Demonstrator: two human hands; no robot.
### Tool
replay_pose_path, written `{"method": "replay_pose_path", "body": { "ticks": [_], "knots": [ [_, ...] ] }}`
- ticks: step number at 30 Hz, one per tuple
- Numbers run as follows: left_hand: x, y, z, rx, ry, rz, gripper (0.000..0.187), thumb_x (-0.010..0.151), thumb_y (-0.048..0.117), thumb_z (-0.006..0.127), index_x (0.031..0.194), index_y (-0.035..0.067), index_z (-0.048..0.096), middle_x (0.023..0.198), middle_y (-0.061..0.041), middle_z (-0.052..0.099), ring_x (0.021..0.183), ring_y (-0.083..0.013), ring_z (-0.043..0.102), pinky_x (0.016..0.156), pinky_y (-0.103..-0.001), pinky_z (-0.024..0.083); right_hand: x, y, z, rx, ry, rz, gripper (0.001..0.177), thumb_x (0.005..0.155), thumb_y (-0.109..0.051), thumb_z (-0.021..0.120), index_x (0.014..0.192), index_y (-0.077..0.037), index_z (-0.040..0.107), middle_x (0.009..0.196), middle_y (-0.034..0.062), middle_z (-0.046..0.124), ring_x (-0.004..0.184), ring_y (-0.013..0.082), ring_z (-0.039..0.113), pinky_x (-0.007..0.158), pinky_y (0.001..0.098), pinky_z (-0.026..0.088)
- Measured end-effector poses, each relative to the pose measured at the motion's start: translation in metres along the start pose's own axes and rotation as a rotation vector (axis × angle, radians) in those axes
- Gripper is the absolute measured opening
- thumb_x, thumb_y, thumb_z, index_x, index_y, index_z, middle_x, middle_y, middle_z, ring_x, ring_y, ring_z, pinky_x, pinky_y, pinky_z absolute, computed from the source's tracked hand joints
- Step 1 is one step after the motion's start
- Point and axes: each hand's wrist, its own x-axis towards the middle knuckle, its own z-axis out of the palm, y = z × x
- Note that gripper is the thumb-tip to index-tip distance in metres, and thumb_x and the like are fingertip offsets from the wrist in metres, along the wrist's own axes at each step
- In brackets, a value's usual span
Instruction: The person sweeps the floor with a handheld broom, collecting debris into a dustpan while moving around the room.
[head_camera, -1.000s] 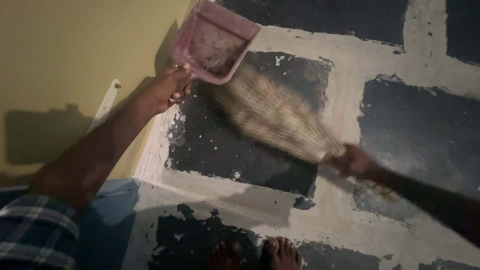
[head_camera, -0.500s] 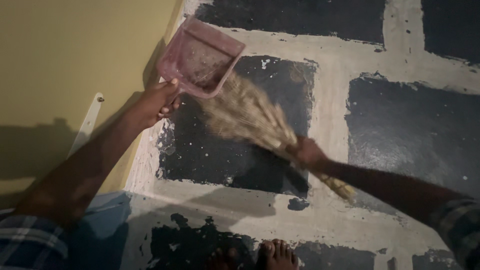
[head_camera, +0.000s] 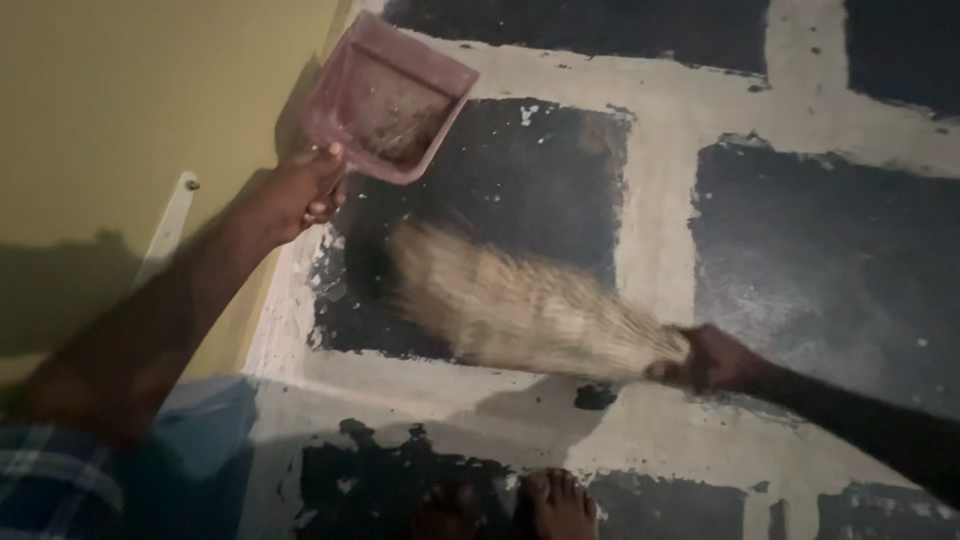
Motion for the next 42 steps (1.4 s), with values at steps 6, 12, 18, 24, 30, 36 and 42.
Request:
{"method": "replay_pose_path", "body": {
  "ticks": [6, 12, 18, 24, 30, 36, 42],
  "knots": [
    [-0.002, -0.010, 0.001, 0.178, 0.037, -0.066, 0.031, 0.107, 0.039, 0.043, 0.093, 0.013, 0.051, 0.067, -0.003, 0.052, 0.041, -0.0065, 0.031, 0.035, -0.024, 0.023, -0.010, 0.022, 0.001, -0.532, -0.112, 0.067, 0.091, 0.082, -0.071, 0.062, 0.151, -0.014, 0.047, 0.084, 0.0208, 0.078, 0.074, 0.0269, 0.076, 0.076, 0.0445, 0.059],
    [-0.012, -0.018, 0.003, 0.181, 0.012, -0.130, 0.042, 0.105, 0.042, 0.045, 0.081, 0.008, 0.051, 0.057, -0.002, 0.048, 0.037, -0.0068, 0.030, 0.034, -0.025, 0.022, 0.014, 0.023, -0.052, -0.402, 0.110, 0.176, 0.075, 0.086, -0.064, 0.064, 0.143, -0.016, 0.054, 0.093, 0.0134, 0.080, 0.078, 0.0258, 0.078, 0.079, 0.0435, 0.060],
    [-0.025, -0.020, 0.001, 0.303, -0.015, -0.130, 0.054, 0.107, 0.046, 0.044, 0.076, 0.004, 0.050, 0.048, -0.001, 0.034, 0.034, -0.0101, 0.026, 0.033, -0.027, 0.020, 0.038, 0.022, -0.079, -0.493, 0.502, -0.382, 0.077, 0.088, -0.059, 0.066, 0.140, -0.004, 0.055, 0.084, 0.0146, 0.079, 0.059, 0.0196, 0.073, 0.055, 0.0360, 0.061],
    [-0.040, -0.033, -0.009, 0.362, -0.062, -0.269, 0.046, 0.103, 0.043, 0.049, 0.077, 0.005, 0.053, 0.051, 0.000, 0.037, 0.039, -0.0095, 0.027, 0.037, -0.027, 0.021, 0.016, -0.016, -0.077, 0.233, 0.376, 0.028, 0.079, 0.090, -0.059, 0.059, 0.141, 0.001, 0.057, 0.089, 0.0227, 0.076, 0.058, 0.0260, 0.068, 0.048, 0.0395, 0.060],
    [-0.039, -0.061, -0.001, 0.434, -0.270, -0.300, 0.051, 0.102, 0.050, 0.049, 0.081, 0.004, 0.058, 0.053, 0.000, 0.045, 0.039, -0.0084, 0.031, 0.036, -0.026, 0.025, 0.008, -0.028, -0.090, 0.457, 0.596, -0.095, 0.079, 0.092, -0.054, 0.057, 0.151, -0.003, 0.040, 0.109, 0.0245, 0.072, 0.073, 0.0244, 0.072, 0.055, 0.0391, 0.062],
    [-0.014, -0.094, 0.033, 0.504, -0.230, -0.353, 0.040, 0.100, 0.041, 0.057, 0.101, 0.002, 0.066, 0.066, -0.004, 0.062, 0.046, -0.0084, 0.042, 0.040, -0.025, 0.032, 0.041, 0.002, -0.149, -0.175, 0.753, -0.002, 0.083, 0.099, -0.043, 0.062, 0.167, -0.015, 0.023, 0.116, 0.0325, 0.069, 0.087, 0.0460, 0.069, 0.075, 0.0573, 0.057],
    [0.018, -0.138, 0.047, 0.351, -0.255, -0.249, 0.037, 0.101, 0.034, 0.058, 0.098, -0.002, 0.064, 0.068, -0.010, 0.066, 0.047, -0.0100, 0.045, 0.039, -0.026, 0.035, 0.069, -0.014, -0.149, -0.533, 0.968, -0.135, 0.068, 0.092, -0.015, 0.061, 0.156, -0.012, 0.038, 0.117, 0.0316, 0.063, 0.101, 0.0507, 0.064, 0.082, 0.0623, 0.053]
  ]
}}
